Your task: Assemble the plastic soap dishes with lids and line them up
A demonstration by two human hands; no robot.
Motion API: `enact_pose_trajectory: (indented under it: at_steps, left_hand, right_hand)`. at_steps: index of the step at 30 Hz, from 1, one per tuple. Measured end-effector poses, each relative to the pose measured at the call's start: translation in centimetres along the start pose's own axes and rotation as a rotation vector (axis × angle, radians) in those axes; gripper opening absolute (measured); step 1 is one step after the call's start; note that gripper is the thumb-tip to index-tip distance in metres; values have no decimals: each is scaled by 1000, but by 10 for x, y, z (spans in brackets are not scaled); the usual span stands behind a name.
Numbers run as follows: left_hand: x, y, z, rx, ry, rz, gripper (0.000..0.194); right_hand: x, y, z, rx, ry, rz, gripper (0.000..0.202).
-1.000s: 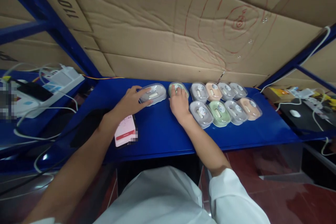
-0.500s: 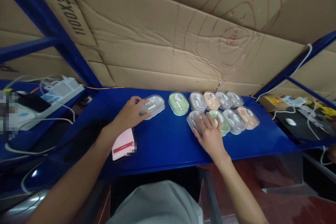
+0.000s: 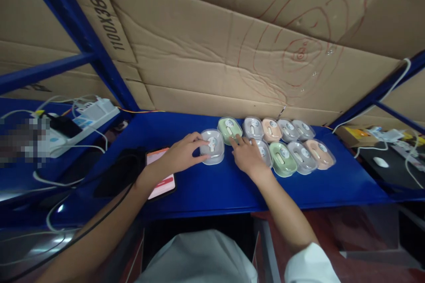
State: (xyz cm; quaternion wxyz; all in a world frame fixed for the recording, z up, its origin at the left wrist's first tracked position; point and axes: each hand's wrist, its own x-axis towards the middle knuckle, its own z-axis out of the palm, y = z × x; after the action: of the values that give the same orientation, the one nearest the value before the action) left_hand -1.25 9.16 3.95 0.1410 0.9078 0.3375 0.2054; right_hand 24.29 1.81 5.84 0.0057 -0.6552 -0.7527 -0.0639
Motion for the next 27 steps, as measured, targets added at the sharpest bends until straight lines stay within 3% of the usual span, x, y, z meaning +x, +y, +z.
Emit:
enact_pose_trajectory:
  at_steps: [4, 9, 12, 15, 19, 22, 24, 27]
  left_hand:
    - [-6, 14, 6, -29, -65, 170, 47]
    - [-9, 23, 14, -68, -156, 312, 66]
    - [-7, 20, 14, -64, -146, 346, 59]
    - [-2, 13, 5, -22, -37, 309, 42]
    - [7, 0, -19, 61, 134, 162, 40]
    - [9, -11, -35, 102, 111, 94, 45]
    - [8, -19, -40, 93, 40, 86, 53]
    - [3, -30, -39, 62, -32, 66, 63]
  right_hand:
    - [18, 6, 0, -2, 17, 29, 58]
    - [10, 13, 5, 204, 157, 30, 51]
    - [4, 13, 2, 290, 237, 44, 44]
    - [2, 6, 1, 297, 155, -1, 51]
    - [4, -10, 1, 294, 5, -183, 67]
    - [9, -21, -7, 322, -58, -399, 58]
    - [12, -25, -15, 258, -16, -355, 62]
    - [15, -26, -22, 129, -21, -91, 65]
